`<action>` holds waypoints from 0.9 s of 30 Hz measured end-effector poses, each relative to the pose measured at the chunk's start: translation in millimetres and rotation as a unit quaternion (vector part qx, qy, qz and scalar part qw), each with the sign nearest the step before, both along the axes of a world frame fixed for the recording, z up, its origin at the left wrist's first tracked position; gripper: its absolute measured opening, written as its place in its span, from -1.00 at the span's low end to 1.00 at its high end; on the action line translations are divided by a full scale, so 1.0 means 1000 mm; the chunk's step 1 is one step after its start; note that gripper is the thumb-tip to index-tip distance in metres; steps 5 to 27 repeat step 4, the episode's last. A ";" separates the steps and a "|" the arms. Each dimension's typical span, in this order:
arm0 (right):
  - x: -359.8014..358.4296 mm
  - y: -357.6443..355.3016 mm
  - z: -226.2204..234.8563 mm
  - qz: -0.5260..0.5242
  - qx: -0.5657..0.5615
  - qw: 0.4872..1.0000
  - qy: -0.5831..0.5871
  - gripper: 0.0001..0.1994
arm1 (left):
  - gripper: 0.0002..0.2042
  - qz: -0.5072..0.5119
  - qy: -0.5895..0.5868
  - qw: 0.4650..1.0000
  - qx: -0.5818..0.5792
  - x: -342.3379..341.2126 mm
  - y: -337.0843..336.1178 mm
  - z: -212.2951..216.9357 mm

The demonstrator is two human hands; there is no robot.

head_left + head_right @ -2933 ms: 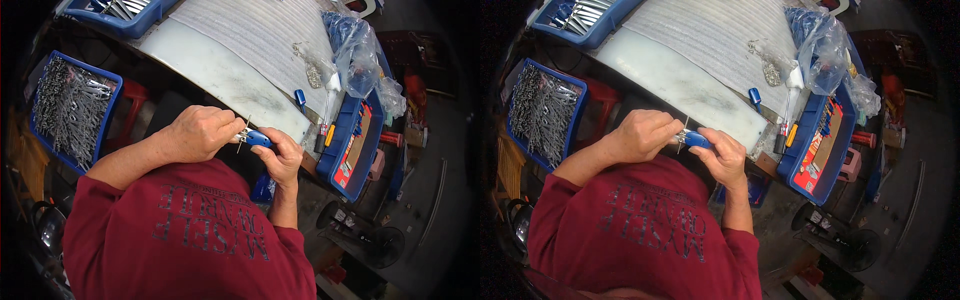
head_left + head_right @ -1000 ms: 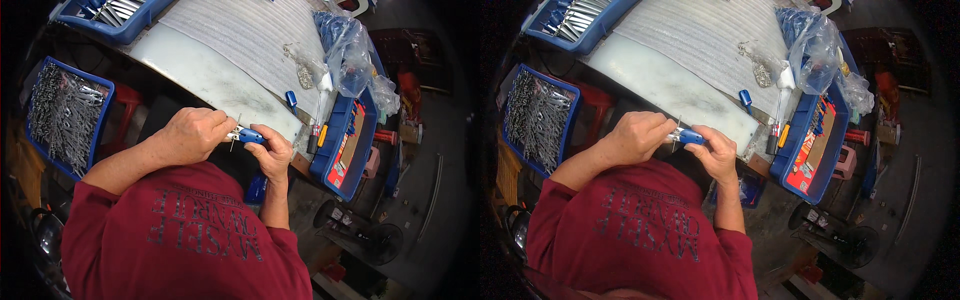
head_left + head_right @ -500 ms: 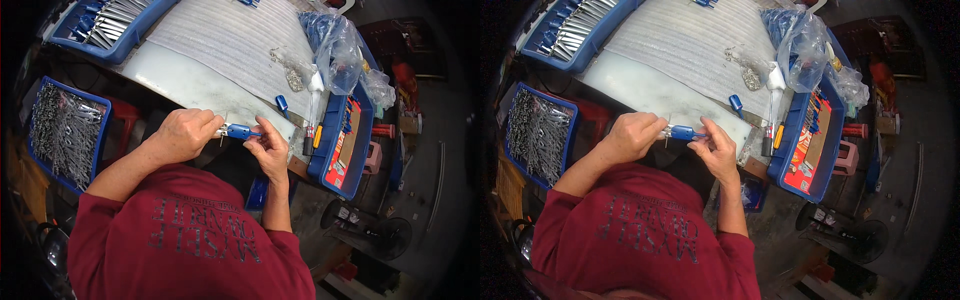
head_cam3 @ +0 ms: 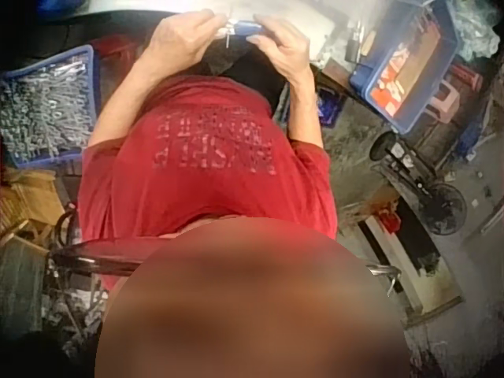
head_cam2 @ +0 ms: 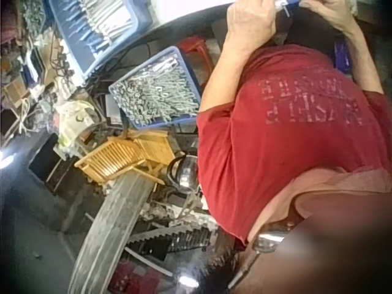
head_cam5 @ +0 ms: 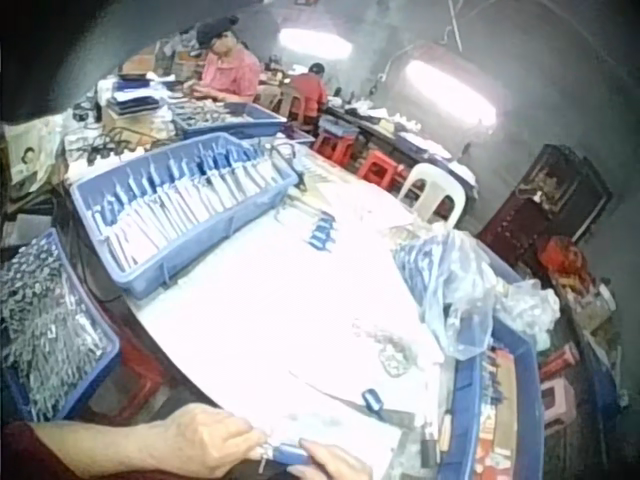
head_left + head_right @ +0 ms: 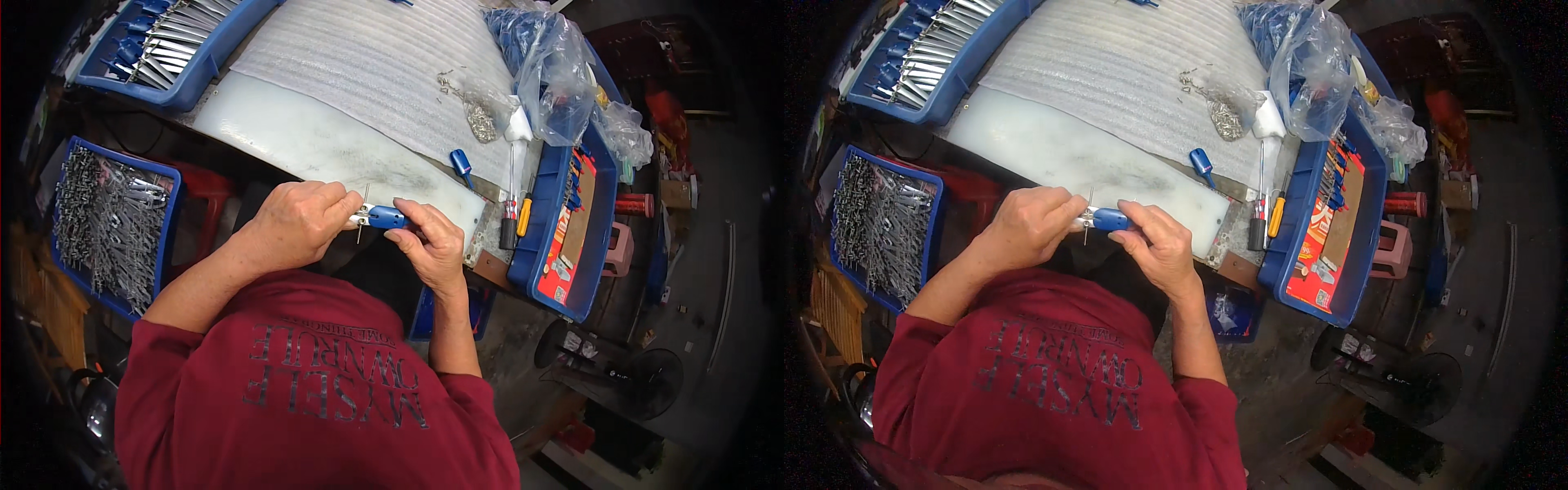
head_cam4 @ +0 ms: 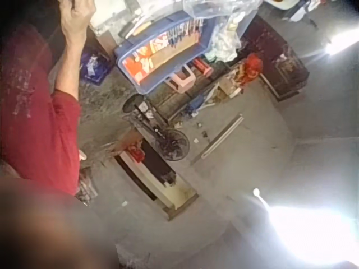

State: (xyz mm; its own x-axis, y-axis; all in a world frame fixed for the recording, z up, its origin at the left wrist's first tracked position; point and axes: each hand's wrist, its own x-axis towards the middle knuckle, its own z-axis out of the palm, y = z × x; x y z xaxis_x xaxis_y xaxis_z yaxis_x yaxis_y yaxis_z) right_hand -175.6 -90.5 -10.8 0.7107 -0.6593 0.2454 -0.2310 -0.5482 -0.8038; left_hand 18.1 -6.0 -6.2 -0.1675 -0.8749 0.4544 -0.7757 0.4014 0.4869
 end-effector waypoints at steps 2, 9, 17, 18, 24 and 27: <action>0.000 0.002 -0.003 -0.008 0.005 1.000 -0.004 -0.65 | -0.77 -0.008 0.008 1.000 0.026 0.000 0.001 0.001; -0.001 0.005 -0.006 -0.016 0.011 1.000 -0.009 -0.66 | -0.78 -0.011 -0.002 0.999 0.048 0.000 0.003 0.000; -0.001 0.005 -0.006 -0.016 0.011 1.000 -0.009 -0.66 | -0.78 -0.011 -0.002 0.999 0.048 0.000 0.003 0.000; -0.001 0.005 -0.006 -0.016 0.011 1.000 -0.009 -0.66 | -0.78 -0.011 -0.002 0.999 0.048 0.000 0.003 0.000; -0.001 0.005 -0.006 -0.016 0.011 1.000 -0.009 -0.66 | -0.78 -0.011 -0.002 0.999 0.048 0.000 0.003 0.000; -0.001 0.005 -0.006 -0.016 0.011 1.000 -0.009 -0.66 | -0.78 -0.011 -0.002 0.999 0.048 0.000 0.003 0.000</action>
